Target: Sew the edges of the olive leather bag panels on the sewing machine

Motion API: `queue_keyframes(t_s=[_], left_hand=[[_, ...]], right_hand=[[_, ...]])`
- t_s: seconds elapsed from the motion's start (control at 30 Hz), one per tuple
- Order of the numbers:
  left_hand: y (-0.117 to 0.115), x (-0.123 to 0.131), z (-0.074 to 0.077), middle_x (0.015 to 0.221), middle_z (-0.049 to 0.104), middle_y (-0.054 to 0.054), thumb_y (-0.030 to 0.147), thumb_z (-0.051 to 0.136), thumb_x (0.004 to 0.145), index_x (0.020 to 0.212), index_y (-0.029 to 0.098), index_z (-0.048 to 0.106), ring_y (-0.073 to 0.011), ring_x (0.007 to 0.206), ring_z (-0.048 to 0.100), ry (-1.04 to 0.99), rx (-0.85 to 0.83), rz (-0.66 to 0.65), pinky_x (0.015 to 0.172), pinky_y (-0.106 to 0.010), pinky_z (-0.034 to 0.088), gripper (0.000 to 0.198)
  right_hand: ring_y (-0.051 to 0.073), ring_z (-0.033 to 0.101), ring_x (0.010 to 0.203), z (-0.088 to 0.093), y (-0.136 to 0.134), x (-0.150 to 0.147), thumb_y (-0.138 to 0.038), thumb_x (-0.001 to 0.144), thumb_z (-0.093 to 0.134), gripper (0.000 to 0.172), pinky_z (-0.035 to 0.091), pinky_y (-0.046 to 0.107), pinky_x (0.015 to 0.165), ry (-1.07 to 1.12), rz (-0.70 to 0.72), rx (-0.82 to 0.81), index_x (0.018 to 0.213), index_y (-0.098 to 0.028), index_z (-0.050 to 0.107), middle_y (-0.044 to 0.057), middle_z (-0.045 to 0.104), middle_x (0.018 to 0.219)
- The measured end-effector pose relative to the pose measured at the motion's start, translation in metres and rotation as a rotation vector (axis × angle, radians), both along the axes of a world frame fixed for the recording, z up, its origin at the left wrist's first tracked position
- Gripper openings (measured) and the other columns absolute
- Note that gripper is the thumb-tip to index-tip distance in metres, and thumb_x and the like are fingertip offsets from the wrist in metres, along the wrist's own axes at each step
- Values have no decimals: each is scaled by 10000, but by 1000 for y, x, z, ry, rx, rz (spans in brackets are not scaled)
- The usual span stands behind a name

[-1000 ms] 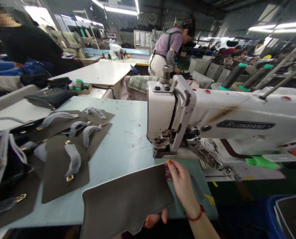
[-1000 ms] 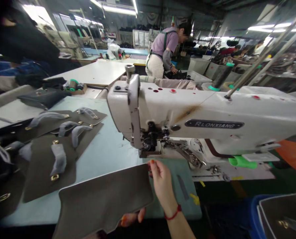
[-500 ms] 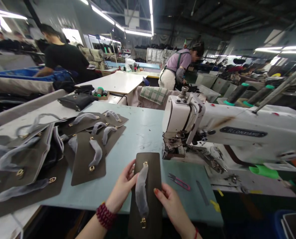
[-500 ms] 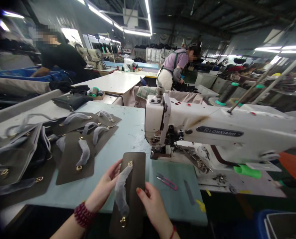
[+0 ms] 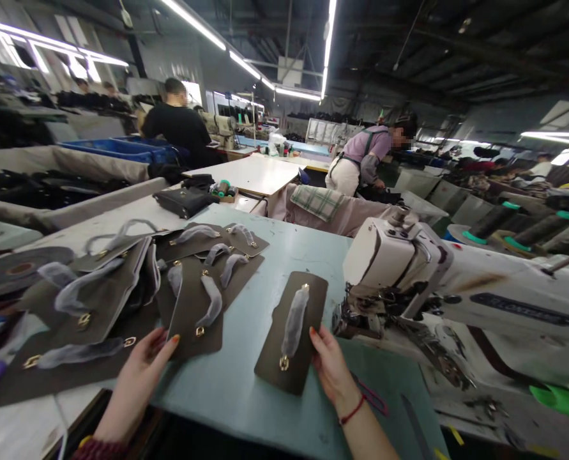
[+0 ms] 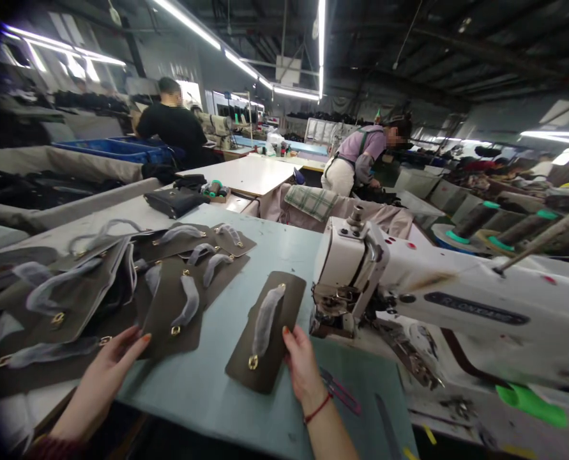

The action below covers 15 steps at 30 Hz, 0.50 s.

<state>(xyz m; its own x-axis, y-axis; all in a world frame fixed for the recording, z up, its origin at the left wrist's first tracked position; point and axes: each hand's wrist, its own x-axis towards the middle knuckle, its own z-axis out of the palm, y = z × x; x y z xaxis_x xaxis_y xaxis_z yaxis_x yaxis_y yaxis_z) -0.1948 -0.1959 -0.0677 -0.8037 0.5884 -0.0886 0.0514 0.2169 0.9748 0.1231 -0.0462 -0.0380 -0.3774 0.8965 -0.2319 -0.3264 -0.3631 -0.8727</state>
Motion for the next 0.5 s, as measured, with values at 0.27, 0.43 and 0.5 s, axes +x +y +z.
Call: queue_keyframes(t_s=[0.27,0.43,0.5], left_hand=[[22,16,16,869,741,-53,556,738,646,1024,144,684,-234,811,659,-155,-30,-220,601,-231,519,562],[2,64,33,1116,714,-27,443,724,732,1146,237,650,-248,1050,641,-452,160,-268,886,-278,521,468],[-12,95,37,1138,707,-33,403,724,745,1158,244,649,-273,1075,635,-607,180,-336,919,-326,519,448]], right_hand=[[261,567,1133,-26,-37,22,-506,717,739,596,457,358,885,-201,-146,-83,1193,-194,563,138,586,1279],[266,656,899,-28,-77,49,-636,662,719,651,497,357,754,-283,2,-132,1046,-116,646,185,691,1052],[269,652,928,-18,-84,45,-675,698,661,661,501,350,752,-255,53,-118,1049,-114,658,185,690,1061]])
